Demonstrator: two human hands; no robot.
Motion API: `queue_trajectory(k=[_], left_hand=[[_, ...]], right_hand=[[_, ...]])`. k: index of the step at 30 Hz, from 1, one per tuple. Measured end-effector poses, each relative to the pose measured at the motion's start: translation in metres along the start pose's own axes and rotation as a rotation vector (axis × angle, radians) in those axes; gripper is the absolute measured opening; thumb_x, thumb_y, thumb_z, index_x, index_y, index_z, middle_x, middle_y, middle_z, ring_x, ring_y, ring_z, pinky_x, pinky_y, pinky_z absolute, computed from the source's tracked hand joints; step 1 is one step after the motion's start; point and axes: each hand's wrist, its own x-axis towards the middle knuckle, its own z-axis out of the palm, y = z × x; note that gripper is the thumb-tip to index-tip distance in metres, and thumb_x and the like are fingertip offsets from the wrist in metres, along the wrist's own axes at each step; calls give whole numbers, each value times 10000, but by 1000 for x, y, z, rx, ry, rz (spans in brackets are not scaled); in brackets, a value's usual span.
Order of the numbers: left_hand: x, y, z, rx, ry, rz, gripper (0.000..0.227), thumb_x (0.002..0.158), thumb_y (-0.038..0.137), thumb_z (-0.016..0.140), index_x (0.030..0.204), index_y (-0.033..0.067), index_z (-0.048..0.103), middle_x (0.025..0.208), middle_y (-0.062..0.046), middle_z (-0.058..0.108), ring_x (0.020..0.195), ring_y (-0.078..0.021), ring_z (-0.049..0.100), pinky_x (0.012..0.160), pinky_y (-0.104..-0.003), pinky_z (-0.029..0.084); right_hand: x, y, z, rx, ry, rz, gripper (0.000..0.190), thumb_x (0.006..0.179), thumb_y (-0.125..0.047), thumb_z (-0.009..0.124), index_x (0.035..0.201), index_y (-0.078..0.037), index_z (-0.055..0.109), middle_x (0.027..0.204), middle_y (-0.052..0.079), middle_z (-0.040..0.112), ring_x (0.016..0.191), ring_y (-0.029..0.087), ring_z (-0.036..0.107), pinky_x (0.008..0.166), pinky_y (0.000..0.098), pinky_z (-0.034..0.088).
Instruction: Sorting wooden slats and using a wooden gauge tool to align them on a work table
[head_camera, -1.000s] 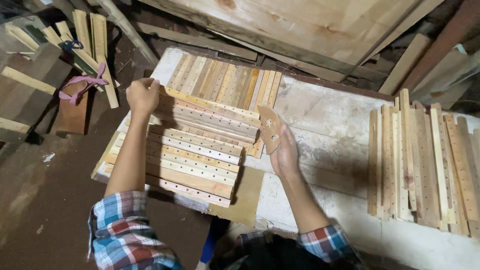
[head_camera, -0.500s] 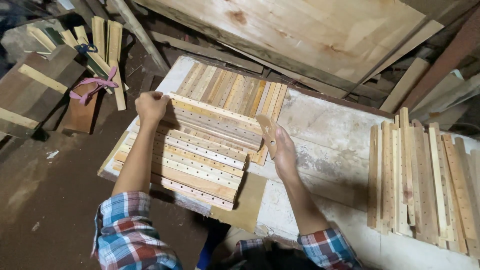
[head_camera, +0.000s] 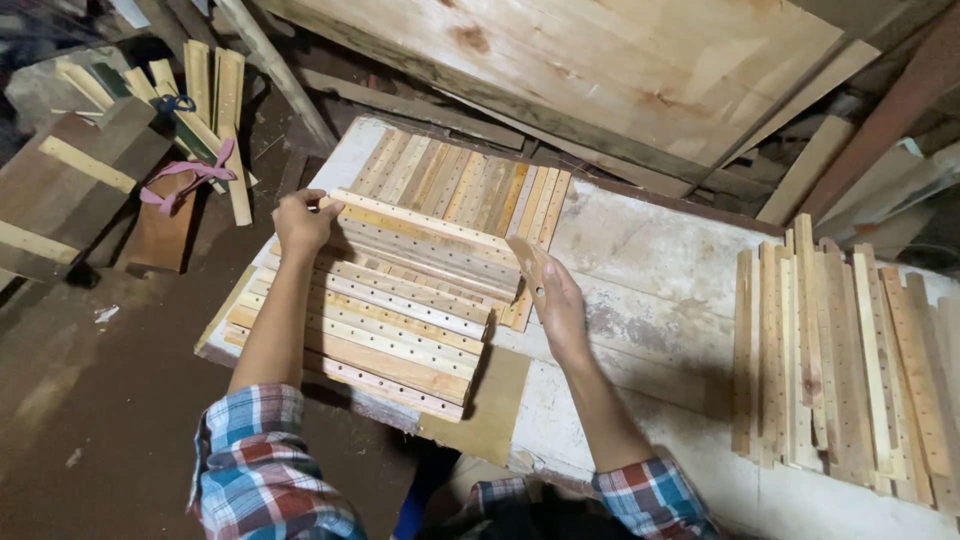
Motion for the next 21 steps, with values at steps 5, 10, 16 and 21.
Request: queue_trajectory(k=[5, 10, 16, 21], left_hand=[[-12, 18, -6, 66, -21, 33, 461, 846, 282, 879, 1236, 102, 713, 1144, -163, 691, 1100, -382, 661, 970, -498, 532], [-18, 67, 15, 127, 161, 232, 457, 867, 193, 834, 1274, 62, 674, 1223, -214, 573, 1157, -462, 595, 1012, -561, 453], [-21, 170, 109, 78, -118, 541, 220, 902, 177, 759, 1118, 145, 737, 1135, -91, 643, 1166, -344, 623, 1009, -480, 507], [-47, 269, 177, 376, -577, 848, 666, 802, -104, 479, 1447, 55, 514, 1469, -147, 516, 1402, -380, 386, 1173, -658, 276]], right_hand=[[-16, -17, 7, -38, 14, -1, 388, 1104, -210, 412, 1410, -76, 609, 1388, 171, 632, 1300, 271, 573, 1157, 465, 390], [-33, -4, -11, 94, 310, 90, 389, 1093, -235, 451, 1408, -50, 586, 1387, 178, 604, 1281, 266, 574, 1121, 462, 444], [-93, -60, 5, 407, 511, 456, 446, 1104, -299, 355, 1448, -49, 490, 1307, 248, 628, 1139, 397, 679, 918, 520, 575], [-91, 11, 5, 579, 379, 549, 496, 1046, -360, 395, 1473, -145, 526, 1328, 165, 661, 1020, 359, 673, 860, 472, 528]])
